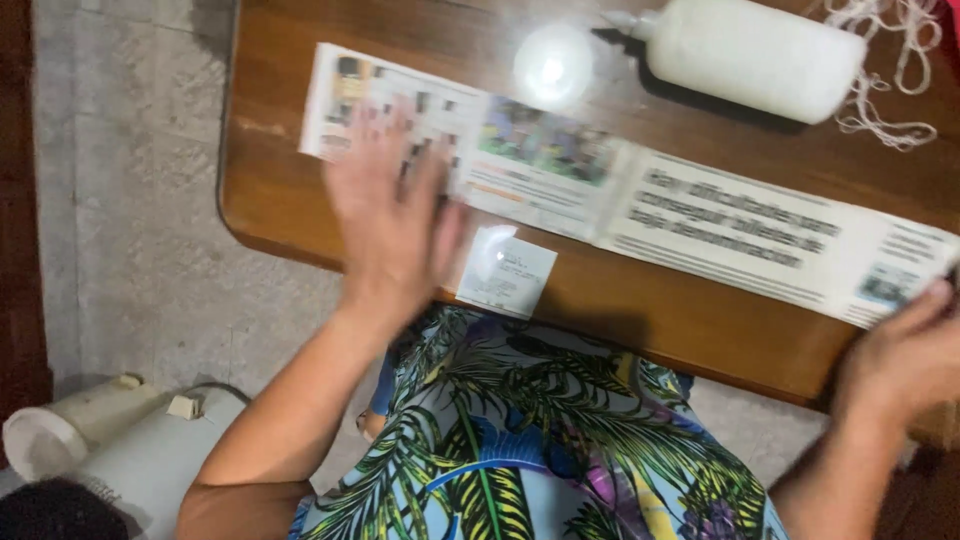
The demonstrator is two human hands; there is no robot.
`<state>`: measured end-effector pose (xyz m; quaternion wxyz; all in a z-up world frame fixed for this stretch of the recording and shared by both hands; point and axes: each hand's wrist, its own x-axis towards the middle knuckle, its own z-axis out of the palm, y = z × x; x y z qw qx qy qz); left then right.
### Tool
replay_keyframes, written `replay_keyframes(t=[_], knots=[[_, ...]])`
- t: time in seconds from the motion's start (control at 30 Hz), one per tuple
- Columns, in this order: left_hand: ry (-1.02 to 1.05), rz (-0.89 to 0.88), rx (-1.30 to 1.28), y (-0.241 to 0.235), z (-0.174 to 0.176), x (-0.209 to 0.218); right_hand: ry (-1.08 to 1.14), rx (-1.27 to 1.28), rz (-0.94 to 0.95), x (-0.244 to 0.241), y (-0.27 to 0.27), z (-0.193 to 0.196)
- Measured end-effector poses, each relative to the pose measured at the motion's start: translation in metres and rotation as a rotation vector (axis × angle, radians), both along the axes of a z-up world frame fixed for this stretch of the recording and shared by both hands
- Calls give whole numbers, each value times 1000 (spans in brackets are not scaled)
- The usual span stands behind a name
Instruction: Rolling newspaper strips into thin tubes using a wooden stick as a guide for crafting purposes.
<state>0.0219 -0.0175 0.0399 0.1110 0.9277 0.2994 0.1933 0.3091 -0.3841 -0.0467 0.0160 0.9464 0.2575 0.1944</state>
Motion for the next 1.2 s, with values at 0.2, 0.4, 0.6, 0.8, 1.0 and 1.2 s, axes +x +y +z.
replay_keyframes(t=[0.2, 0.4, 0.6, 0.8, 1.0, 1.2], knots=[[-235, -883, -401, -69, -28, 65, 178, 259, 271, -54, 90, 49], [-210, -818, -140, -106, -55, 120, 420, 372, 236, -65, 93, 75], [-242, -782, -98, -105, -49, 115, 358, 505, 478, -35, 46, 78], [-313, -697, -136, -111, -34, 113, 429, 374, 611, -20, 29, 55], [-349, -691, 107, -131, -60, 121, 450, 481, 592, -34, 57, 65], [-238, -716, 361, -133, -50, 134, 481, 454, 651, -33, 56, 68]])
